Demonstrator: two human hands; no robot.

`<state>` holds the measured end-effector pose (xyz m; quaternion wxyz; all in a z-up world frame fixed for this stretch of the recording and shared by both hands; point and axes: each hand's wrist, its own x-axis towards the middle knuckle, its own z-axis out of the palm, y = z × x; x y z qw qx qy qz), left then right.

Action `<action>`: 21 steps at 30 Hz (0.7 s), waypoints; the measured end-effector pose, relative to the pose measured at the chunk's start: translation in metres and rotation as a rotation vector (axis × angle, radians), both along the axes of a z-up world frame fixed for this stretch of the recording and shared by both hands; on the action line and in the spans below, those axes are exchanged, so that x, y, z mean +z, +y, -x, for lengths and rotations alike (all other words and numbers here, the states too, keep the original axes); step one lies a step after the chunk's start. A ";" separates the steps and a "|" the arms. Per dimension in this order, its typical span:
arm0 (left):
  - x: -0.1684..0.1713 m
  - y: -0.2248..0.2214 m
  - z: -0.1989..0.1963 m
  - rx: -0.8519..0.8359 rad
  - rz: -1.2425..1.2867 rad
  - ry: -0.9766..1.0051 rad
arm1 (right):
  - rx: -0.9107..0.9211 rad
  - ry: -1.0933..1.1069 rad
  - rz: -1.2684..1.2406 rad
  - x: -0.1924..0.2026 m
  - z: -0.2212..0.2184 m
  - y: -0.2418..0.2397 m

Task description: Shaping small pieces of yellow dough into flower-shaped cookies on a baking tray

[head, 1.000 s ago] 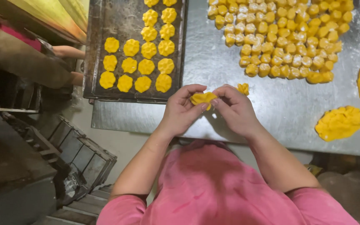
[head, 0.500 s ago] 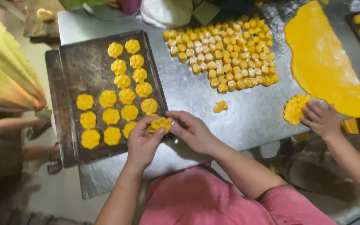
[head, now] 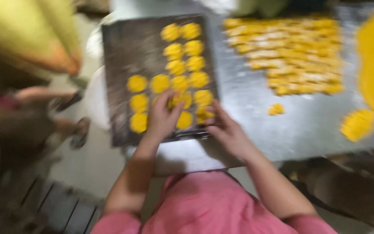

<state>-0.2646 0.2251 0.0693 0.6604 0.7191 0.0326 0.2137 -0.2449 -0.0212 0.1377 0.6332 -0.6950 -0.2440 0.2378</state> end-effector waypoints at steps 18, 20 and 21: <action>-0.051 0.112 -0.156 0.144 -0.933 0.452 | -0.325 0.311 0.105 -0.044 0.007 -0.200; -0.002 0.063 -0.140 0.333 -1.119 0.675 | -0.325 0.327 0.091 -0.048 -0.005 -0.230; 0.004 0.028 -0.147 0.338 -1.130 0.670 | -0.325 0.326 0.078 -0.053 -0.012 -0.244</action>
